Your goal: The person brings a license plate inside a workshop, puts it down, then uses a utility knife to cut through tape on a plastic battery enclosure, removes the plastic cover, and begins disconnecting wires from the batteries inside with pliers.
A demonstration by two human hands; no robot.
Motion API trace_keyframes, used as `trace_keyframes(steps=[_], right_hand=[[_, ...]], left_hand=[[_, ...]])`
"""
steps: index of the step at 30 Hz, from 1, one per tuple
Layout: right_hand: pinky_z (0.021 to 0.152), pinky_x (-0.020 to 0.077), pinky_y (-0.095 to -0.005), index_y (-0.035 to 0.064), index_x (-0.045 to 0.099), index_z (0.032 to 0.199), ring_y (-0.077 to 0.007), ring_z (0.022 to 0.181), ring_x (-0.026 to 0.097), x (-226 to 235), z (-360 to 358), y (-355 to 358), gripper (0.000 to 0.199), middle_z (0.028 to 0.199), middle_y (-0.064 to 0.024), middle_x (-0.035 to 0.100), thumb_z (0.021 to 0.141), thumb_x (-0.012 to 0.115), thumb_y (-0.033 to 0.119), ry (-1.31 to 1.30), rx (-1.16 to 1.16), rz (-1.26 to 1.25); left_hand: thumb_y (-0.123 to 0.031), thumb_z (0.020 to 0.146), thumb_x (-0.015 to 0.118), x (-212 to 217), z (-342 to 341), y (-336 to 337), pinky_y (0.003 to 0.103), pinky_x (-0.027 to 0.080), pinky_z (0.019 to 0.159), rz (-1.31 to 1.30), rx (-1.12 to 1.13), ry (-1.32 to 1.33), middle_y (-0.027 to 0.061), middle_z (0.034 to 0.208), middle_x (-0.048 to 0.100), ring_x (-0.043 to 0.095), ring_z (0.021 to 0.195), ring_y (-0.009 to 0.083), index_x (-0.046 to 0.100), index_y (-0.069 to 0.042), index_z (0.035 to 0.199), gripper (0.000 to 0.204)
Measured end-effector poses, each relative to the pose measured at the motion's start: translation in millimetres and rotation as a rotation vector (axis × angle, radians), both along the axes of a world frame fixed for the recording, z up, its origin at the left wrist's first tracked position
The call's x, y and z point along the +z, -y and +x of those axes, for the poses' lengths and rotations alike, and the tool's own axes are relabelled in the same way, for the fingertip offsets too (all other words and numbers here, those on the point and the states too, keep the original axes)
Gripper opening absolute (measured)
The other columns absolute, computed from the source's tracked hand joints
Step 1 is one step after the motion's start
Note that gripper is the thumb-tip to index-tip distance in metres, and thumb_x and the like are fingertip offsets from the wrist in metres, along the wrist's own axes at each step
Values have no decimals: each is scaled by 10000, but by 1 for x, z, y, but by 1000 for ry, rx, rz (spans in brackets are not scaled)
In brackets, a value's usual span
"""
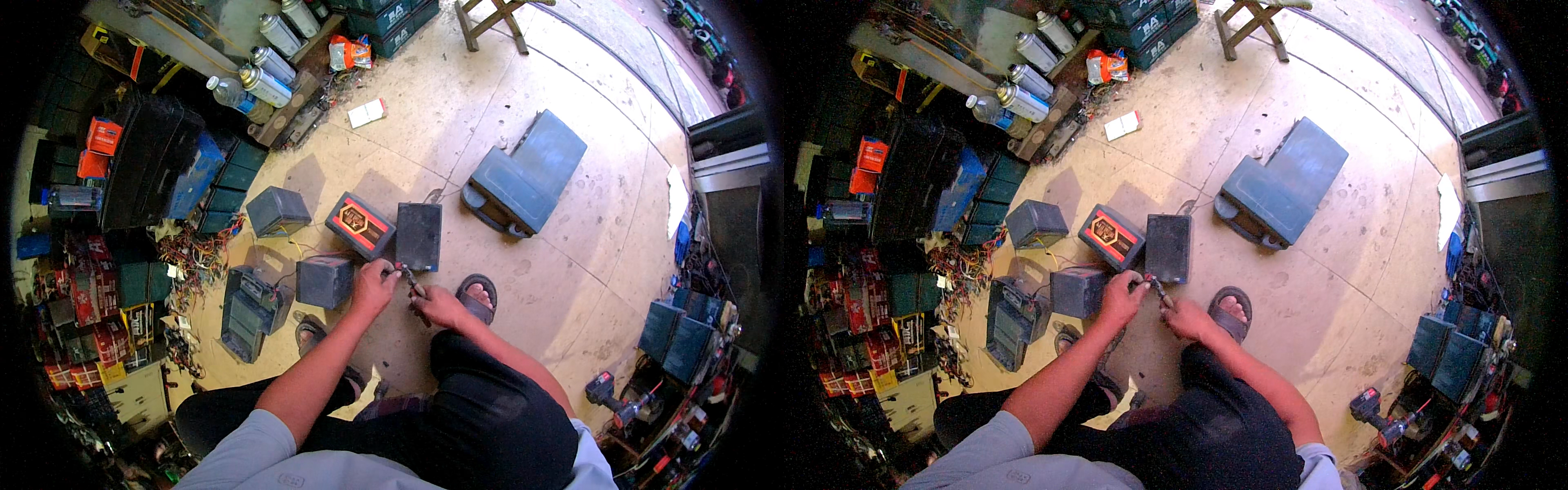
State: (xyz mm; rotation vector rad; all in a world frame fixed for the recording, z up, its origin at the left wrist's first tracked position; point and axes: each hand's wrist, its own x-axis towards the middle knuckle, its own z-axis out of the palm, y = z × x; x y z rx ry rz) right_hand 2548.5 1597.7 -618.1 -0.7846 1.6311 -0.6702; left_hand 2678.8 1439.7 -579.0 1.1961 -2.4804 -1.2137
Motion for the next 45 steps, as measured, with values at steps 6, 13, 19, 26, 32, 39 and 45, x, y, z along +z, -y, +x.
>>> trace_keyframes(steps=[6, 13, 19, 26, 32, 39, 45], right_hand=[[768, 531, -511, 2, 651, 1088, -405, 835, 702, 6, -16, 4, 352, 891, -235, 710, 966, 622, 330, -52, 150, 43], [860, 517, -561, 37, 664, 1111, -482, 990, 664, 5, -33, 11, 291, 1025, -278, 704, 944, 590, 265, -326, 298, 51], [835, 537, -544, 47, 665, 1155, -445, 944, 695, 23, -49, 23, 315, 969, -257, 718, 956, 589, 280, -390, 467, 75], [700, 558, -472, -1, 713, 1023, -315, 746, 728, 19, -56, 19, 417, 865, -159, 748, 996, 643, 409, 854, -30, 269], [546, 498, -337, -17, 692, 976, -158, 607, 620, -13, -36, 7, 386, 756, -72, 695, 1037, 623, 358, 264, 118, 77], [473, 493, -331, -5, 658, 947, -156, 565, 612, 3, -30, 11, 367, 760, -63, 677, 1054, 608, 343, 425, -6, -10], [454, 498, -342, -5, 637, 925, -183, 530, 606, -3, -18, 13, 388, 775, -76, 682, 1065, 588, 354, 457, -34, 132]], left_hand=[[-180, 857, 780, -7, 8, 0, 415, 549, 755, 122, 104, -22, 177, 881, 711, 706, 829, 341, 695, -30, 955, 198], [-180, 846, 786, -2, 3, 0, 418, 546, 794, 129, 89, 11, 167, 916, 713, 702, 884, 343, 697, -30, 958, 207], [-144, 827, 785, -6, 5, 1, 427, 539, 818, 42, 16, -20, 161, 950, 712, 690, 923, 352, 696, -24, 953, 195], [-135, 838, 785, -10, 4, 2, 413, 546, 795, 108, 102, -65, 177, 936, 711, 701, 880, 345, 704, -14, 976, 200], [-146, 869, 770, -12, 4, 2, 393, 550, 794, 118, 100, -97, 173, 939, 723, 713, 877, 316, 706, -15, 993, 191], [-151, 882, 759, -11, 7, 2, 395, 551, 801, 184, 129, -57, 175, 952, 728, 716, 892, 316, 703, -14, 1008, 195], [-187, 905, 765, -7, 6, 2, 374, 554, 797, 129, 74, -31, 161, 948, 733, 720, 872, 264, 700, -12, 1059, 242]])
